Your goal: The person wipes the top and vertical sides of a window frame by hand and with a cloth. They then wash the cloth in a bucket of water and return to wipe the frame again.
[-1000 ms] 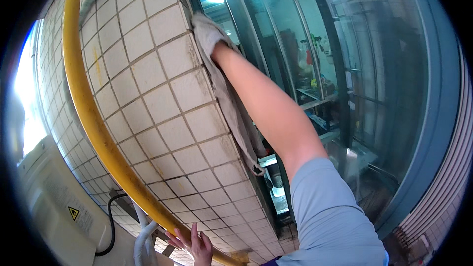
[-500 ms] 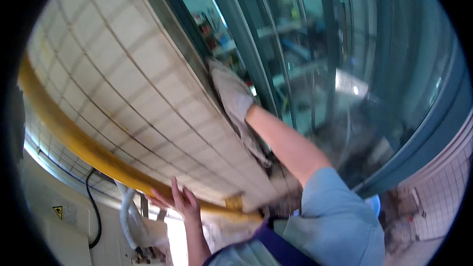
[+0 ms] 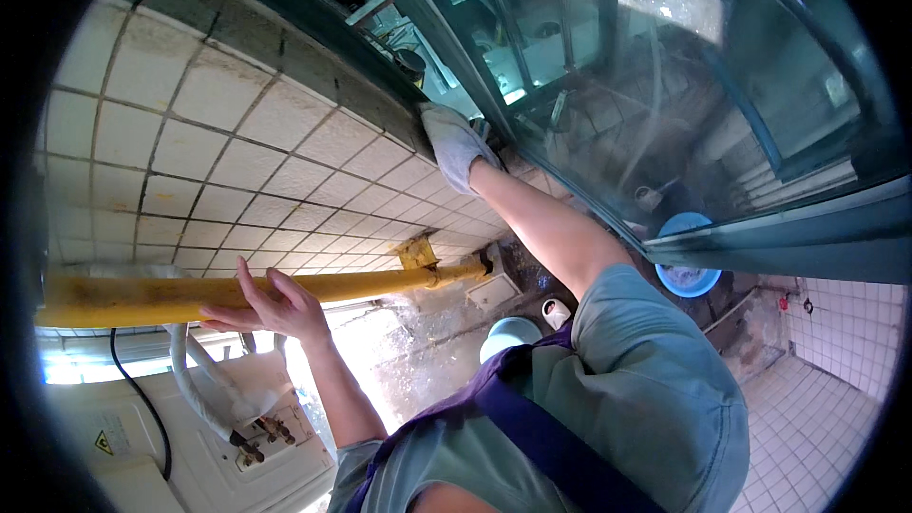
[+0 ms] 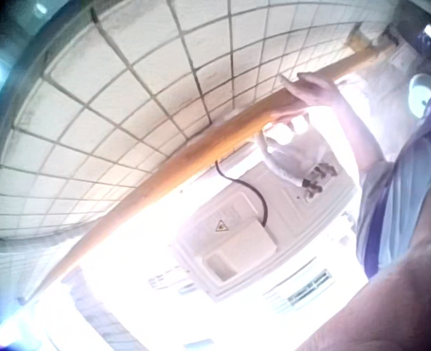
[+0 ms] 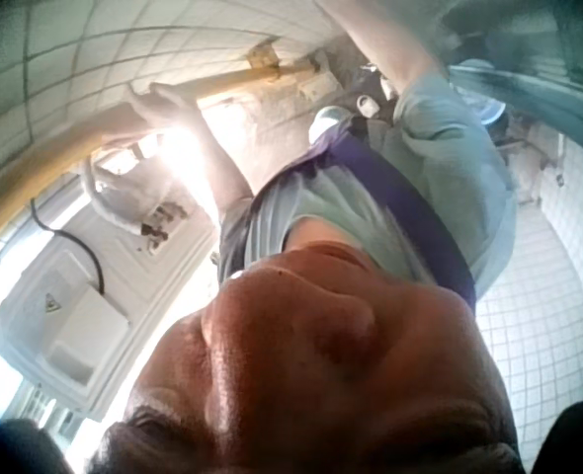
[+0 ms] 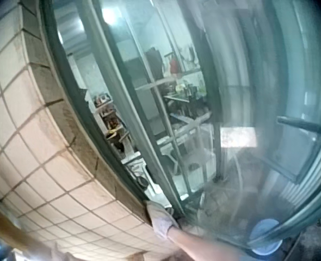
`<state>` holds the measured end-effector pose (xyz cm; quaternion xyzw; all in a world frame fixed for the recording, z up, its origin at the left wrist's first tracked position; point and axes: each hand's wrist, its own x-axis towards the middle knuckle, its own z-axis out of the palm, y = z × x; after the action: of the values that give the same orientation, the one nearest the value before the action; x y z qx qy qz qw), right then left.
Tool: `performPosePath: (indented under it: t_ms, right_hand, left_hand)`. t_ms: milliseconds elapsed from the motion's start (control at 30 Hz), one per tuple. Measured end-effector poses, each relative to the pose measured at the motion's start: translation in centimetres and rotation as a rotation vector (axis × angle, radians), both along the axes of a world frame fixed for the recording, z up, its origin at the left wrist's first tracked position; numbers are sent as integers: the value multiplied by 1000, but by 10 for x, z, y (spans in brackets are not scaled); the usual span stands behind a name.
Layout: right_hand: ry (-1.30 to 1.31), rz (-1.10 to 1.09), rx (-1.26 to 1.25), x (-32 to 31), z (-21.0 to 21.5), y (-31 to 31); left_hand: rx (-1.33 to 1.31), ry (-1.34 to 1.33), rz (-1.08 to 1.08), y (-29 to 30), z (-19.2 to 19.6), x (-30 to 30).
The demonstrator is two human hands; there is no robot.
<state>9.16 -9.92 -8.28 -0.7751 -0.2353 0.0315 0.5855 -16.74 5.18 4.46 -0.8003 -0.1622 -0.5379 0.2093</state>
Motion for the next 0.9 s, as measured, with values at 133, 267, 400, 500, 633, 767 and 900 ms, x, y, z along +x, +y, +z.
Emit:
performPosePath:
  t_ms: [133, 267, 400, 500, 633, 767, 900]
  right_hand:
    - [391, -121, -368, -6, 10, -17]
    - [-147, 31, -470, 28, -25, 6]
    - [-521, -25, -357, 13, 98, 4]
    - [-893, -210, -434, 25, 124, 32]
    - [-965, 16, -1024, 5, 184, 5]
    - [-887, 24, -892, 18, 40, 18]
    - [-558, -126, -1093, 14, -70, 27]
  left_hand:
    - [33, 4, 27, -1, 4, 3]
    - [85, -9, -48, 3, 5, 13]
    - [72, 19, -44, 6, 0, 2]
    - [69, 0, -39, -3, 6, 10]
    - [70, 1, 22, -2, 5, 6]
    - [101, 7, -12, -3, 6, 9]
    - [127, 25, -3, 0, 4, 7]
